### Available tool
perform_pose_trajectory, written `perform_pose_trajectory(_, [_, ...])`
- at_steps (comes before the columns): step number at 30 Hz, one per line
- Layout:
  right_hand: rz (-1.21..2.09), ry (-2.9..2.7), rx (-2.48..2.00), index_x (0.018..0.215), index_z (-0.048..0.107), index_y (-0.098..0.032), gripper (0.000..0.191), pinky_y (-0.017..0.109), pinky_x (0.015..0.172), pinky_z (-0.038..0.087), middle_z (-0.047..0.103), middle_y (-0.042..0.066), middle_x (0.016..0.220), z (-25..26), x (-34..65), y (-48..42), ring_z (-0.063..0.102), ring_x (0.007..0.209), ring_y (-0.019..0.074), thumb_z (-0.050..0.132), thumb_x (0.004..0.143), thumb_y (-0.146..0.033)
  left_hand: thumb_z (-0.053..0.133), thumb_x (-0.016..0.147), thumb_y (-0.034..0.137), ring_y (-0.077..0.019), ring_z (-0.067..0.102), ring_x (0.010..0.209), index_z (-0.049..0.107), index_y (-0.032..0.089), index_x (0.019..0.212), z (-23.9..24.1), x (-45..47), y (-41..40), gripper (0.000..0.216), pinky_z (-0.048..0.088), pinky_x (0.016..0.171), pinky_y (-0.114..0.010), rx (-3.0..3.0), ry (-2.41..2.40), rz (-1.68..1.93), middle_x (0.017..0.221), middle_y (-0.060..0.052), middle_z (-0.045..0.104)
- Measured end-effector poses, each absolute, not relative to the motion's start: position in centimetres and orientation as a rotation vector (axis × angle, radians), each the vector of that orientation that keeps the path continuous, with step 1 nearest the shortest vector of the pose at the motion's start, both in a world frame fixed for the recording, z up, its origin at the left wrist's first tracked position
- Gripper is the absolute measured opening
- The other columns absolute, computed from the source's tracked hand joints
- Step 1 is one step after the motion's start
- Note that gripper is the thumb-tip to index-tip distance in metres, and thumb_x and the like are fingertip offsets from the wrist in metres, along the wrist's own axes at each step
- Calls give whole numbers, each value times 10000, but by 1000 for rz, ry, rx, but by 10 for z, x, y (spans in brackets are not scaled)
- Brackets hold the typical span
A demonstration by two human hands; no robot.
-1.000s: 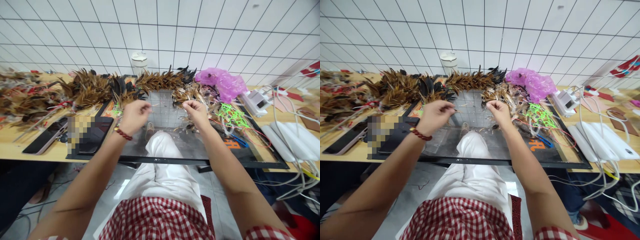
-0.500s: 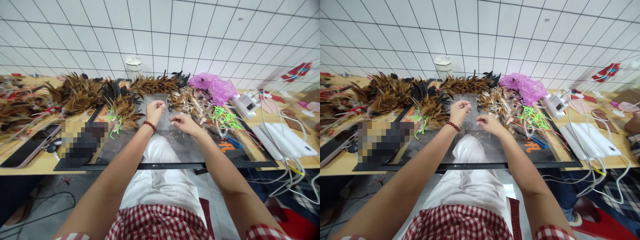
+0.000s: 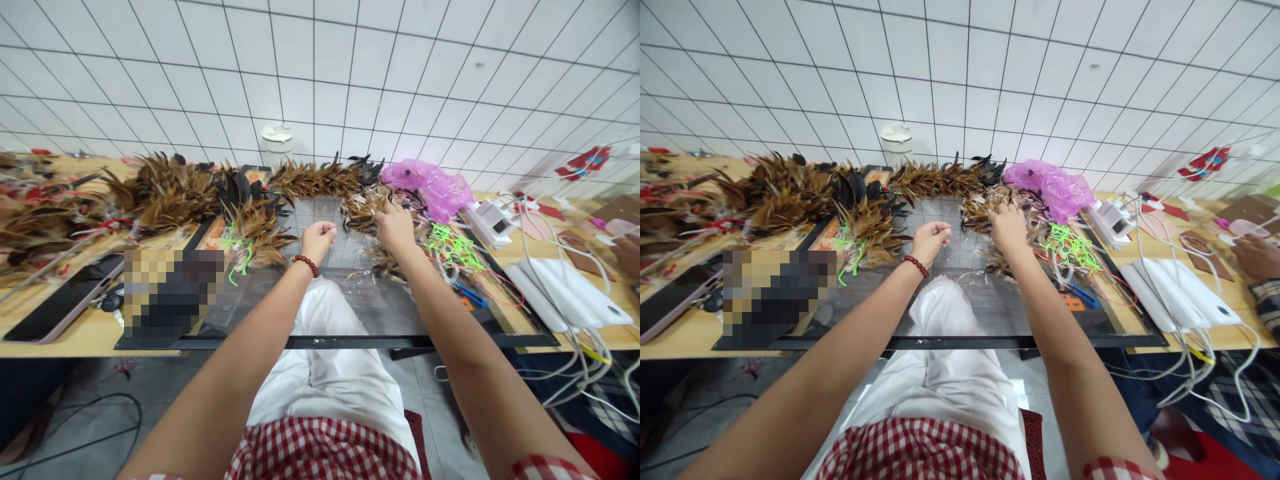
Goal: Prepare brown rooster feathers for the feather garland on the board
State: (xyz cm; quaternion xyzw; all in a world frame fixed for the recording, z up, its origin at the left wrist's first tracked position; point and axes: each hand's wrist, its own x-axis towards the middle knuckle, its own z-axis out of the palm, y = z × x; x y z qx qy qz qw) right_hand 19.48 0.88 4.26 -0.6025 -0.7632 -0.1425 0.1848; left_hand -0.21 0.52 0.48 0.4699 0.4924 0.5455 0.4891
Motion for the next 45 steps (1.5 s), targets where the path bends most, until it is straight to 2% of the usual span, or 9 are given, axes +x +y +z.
perform_pose_trajectory(4, [-5,-1800,-1428,871,663,-180,182,354,797,425,639,92,916,28,176,4,562,889,219,487,833,-205,649,675,121,-54,525,500,646,141,758,3,-5,4,86,395,471,-169,1169,1163,1298,625,16,601])
perform_pose_trajectory(9, [793,-1337,-1157,774,559,-198,137,276,594,453,611,-2,665,-3,141,-2,584,615,149,593,745,-326,645,683,97,-66,541,486,644,125,747,3,-1,1,70,430,473,-184,1143,1115,1308,601,14,605])
perform_pose_trajectory(13, [962,-1210,-1061,768,540,-202,245,255,566,452,625,-13,666,-5,138,-4,592,587,130,676,687,-389,678,683,119,-100,608,553,650,118,748,3,2,-4,71,506,549,-229,1096,1034,1246,625,-12,643])
perform_pose_trajectory(23, [883,-1349,-982,730,577,-192,245,253,597,414,563,-25,666,-6,144,-7,498,597,105,700,712,-403,785,604,165,-112,633,600,683,114,811,3,6,-9,236,531,611,-262,1096,938,1178,740,-45,698])
perform_pose_trajectory(30, [896,-1435,-1023,740,554,-197,183,245,566,374,527,-28,664,-4,143,-12,452,588,103,636,724,-360,717,661,209,-80,545,487,677,121,691,1,4,-8,101,459,486,-203,1157,1000,1218,563,-4,618])
perform_pose_trajectory(36, [697,-1646,-1129,742,583,-188,92,243,567,387,544,-25,652,-3,142,-16,451,562,101,582,709,-274,673,696,193,-74,531,485,594,134,649,3,3,-7,110,452,499,-200,1063,1025,1288,542,14,576])
perform_pose_trajectory(39, [570,-1644,-1145,900,609,-187,184,246,576,423,586,-2,739,1,142,-19,483,580,108,589,742,-280,673,698,196,-79,537,493,599,133,657,6,3,-9,105,459,517,-206,1105,1044,1258,543,9,581])
perform_pose_trajectory(42, [369,-1658,-1114,1147,566,-198,376,265,648,473,620,61,973,5,146,-20,561,725,142,597,784,-292,689,685,212,-78,520,478,609,133,646,6,3,-11,118,440,498,-202,1178,1073,1233,524,13,570])
perform_pose_trajectory(45, [251,-1857,-1081,1014,652,-214,211,282,719,472,659,55,902,4,148,-21,591,774,160,531,858,-288,691,681,221,-73,505,469,613,132,646,5,4,-11,124,422,482,-198,1157,1075,1255,518,18,565])
